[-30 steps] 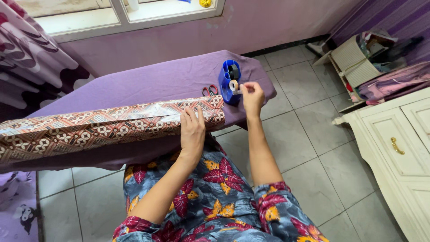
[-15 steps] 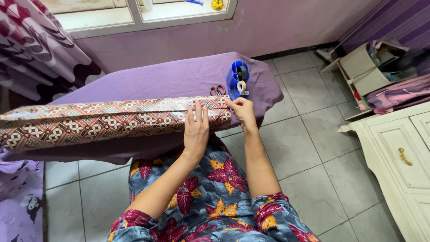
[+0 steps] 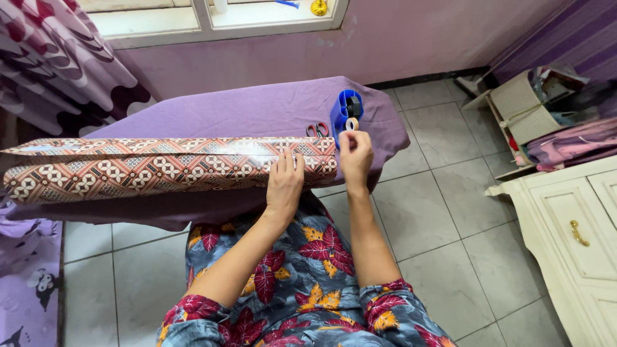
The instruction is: The person places a rectangular box on a sheet of patterned wrapping paper, folds the paper around the box, and secures it with tape. They smooth the paper and tape multiple times to ensure a neat finish.
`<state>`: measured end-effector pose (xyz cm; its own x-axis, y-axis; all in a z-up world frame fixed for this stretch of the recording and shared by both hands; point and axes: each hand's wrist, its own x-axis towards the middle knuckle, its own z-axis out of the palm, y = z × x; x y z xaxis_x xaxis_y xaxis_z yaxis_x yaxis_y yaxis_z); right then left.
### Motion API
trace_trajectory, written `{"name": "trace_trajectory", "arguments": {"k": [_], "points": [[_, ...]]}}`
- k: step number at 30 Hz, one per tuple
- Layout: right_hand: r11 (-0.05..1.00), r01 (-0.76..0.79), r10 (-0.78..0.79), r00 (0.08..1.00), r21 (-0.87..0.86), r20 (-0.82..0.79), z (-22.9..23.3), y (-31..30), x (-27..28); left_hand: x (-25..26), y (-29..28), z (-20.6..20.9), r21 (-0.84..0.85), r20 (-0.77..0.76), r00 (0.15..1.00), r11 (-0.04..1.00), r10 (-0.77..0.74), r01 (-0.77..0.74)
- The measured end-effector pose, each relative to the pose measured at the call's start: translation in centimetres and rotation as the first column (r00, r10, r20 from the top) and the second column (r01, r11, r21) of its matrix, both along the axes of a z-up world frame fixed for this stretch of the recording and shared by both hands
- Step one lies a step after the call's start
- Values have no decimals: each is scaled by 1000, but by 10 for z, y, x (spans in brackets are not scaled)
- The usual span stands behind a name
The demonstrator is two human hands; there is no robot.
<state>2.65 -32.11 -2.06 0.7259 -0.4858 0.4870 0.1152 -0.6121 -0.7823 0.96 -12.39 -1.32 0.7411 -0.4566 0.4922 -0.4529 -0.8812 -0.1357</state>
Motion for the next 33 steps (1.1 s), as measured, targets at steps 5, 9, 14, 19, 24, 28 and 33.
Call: {"name": "trace_trajectory", "arguments": {"k": [5,9,14,19,24,28,33], "points": [[862,-507,507,862,-21,19,20,58,3,-4,6,11,-62,-32,999,998,-29,27],[803,-593,594,790,56,-153,27,83,4,-1,38,21,-281,-162,972,952,-172,121],[745,-590,508,804,-310,-310,43,96,-9,33,107,34,-233,-243,968,972,-68,10],[696,-558,436,829,-452,-351,56,116,-18,63,156,33,-86,110,984,985,-140,150],[671,-527,335,843,-521,-421,59,124,-18,72,163,15,125,76,933,931,-353,342],[626,-454,277,889,-634,-364,53,126,-15,70,175,12,227,126,925,918,-359,326],[628,-451,284,891,-633,-353,52,126,-15,58,185,29,113,83,937,938,-339,329]]}}
